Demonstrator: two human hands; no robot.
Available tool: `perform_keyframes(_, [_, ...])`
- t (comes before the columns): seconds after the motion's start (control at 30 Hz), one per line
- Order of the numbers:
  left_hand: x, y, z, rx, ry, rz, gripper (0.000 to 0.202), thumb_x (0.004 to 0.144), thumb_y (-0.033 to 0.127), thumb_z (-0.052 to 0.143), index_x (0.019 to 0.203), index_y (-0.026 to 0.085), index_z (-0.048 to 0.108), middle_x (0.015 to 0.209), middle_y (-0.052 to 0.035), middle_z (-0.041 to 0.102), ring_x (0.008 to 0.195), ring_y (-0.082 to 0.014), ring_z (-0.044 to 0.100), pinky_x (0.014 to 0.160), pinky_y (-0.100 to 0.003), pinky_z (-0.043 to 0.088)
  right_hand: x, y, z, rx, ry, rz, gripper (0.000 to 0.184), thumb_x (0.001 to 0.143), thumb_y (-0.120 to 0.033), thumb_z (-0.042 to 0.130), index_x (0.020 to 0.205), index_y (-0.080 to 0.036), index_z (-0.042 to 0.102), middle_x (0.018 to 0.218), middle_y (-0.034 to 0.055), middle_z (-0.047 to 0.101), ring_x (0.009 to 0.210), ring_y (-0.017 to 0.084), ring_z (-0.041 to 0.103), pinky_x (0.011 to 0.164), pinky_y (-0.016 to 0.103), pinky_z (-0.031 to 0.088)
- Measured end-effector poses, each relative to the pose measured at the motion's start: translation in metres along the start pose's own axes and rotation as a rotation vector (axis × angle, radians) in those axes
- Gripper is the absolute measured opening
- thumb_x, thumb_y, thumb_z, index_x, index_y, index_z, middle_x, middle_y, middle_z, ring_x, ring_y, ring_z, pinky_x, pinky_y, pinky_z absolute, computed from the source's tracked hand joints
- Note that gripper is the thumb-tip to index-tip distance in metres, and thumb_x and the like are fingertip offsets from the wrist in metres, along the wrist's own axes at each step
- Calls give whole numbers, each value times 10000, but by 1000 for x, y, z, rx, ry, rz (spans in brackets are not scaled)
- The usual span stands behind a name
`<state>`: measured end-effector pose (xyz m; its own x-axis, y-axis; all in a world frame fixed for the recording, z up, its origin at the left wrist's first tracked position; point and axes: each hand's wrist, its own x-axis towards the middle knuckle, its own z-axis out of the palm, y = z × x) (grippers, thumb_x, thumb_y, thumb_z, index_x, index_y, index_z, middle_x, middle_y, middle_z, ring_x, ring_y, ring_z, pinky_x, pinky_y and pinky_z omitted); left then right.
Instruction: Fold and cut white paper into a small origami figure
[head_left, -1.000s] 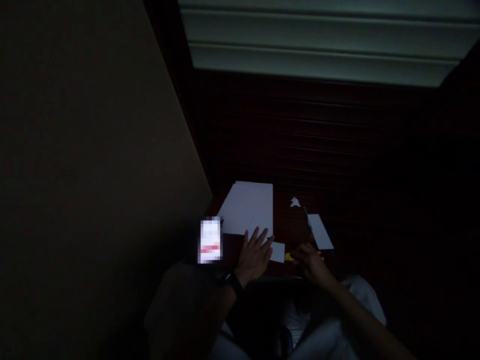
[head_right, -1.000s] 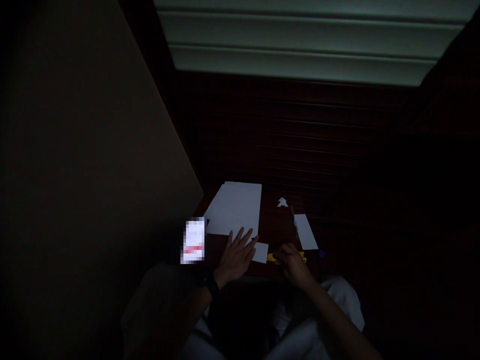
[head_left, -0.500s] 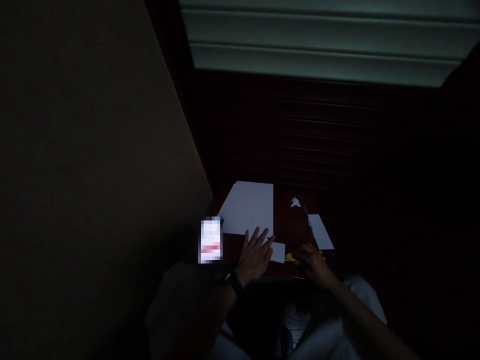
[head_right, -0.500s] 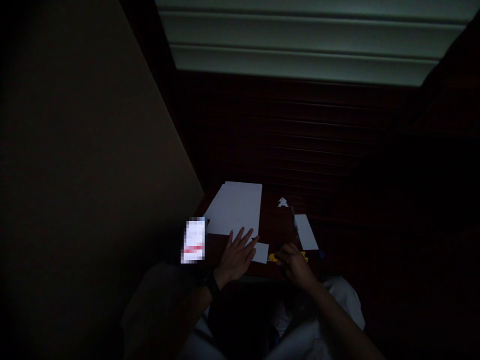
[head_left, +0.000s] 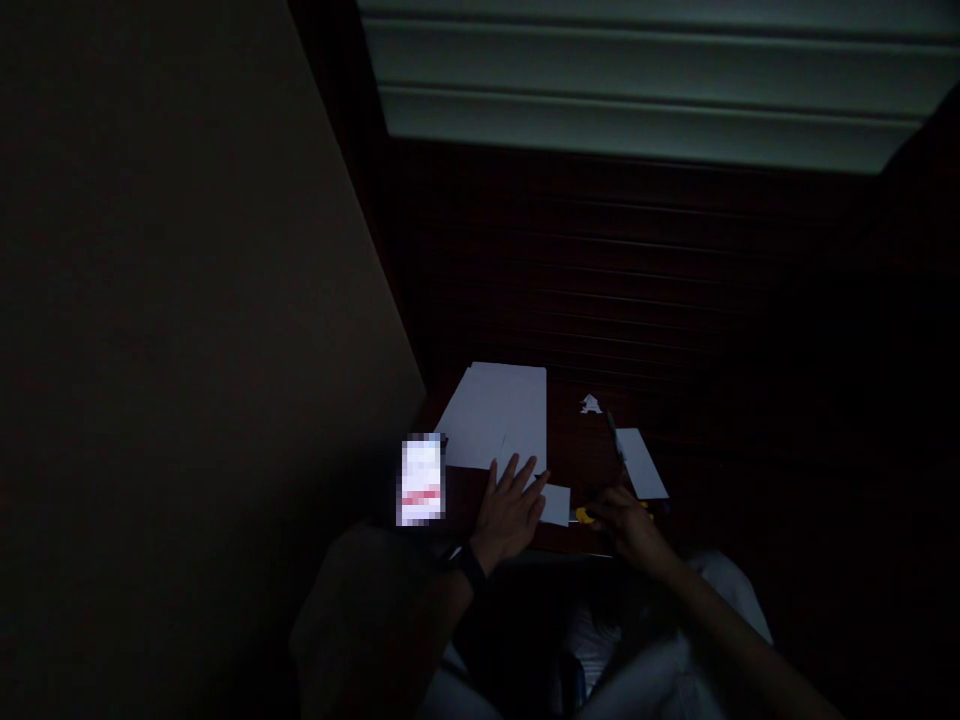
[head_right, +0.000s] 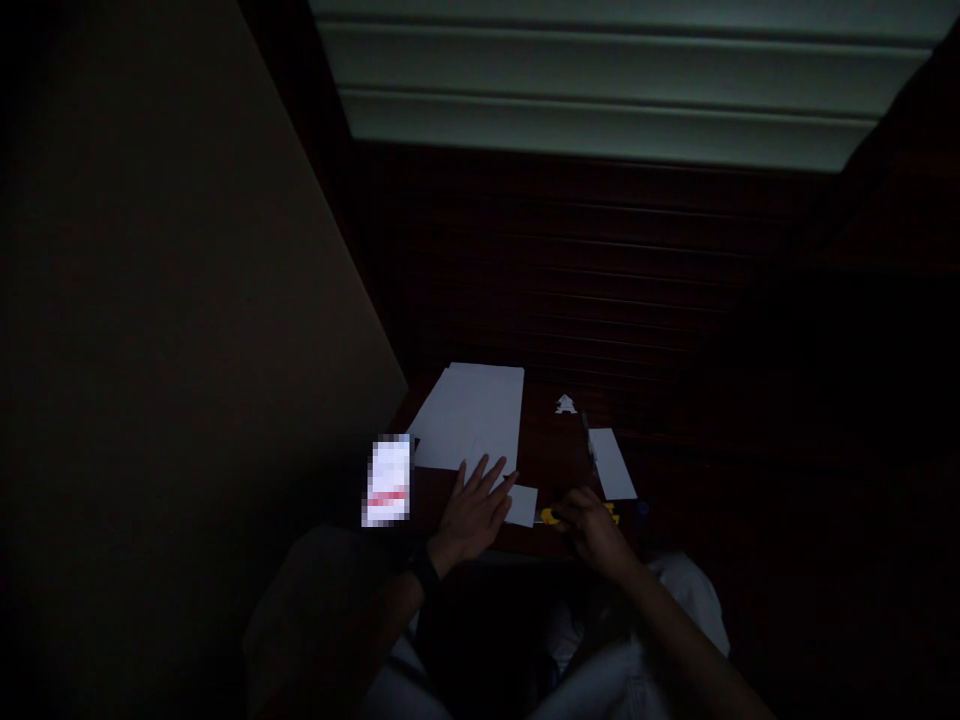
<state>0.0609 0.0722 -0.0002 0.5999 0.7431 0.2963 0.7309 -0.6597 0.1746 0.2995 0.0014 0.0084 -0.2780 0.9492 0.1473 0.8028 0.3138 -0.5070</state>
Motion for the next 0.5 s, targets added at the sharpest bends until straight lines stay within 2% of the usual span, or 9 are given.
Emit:
perform_keyframes(0.37, [0, 0, 0, -12, 2, 3, 454, 928, 401, 313, 1378, 345, 322, 1471, 38, 284, 1379, -253, 115, 1108, -549, 33, -7, 3, -2, 12, 2, 12, 295, 808, -111, 517, 1032, -246, 653, 886, 70, 570, 867, 231, 505, 726, 341, 417])
perform_keyframes(0.5, [0, 1, -1, -7, 6, 0, 453, 925, 398, 326, 1374, 344, 331, 1471, 36, 284, 1379, -253, 114, 1110, -546, 37, -15, 8, -5, 14, -20, 14, 349, 801, -89, 512, 1078, -261, 637, 909, 65, 576, 876, 223, 514, 736, 334, 424])
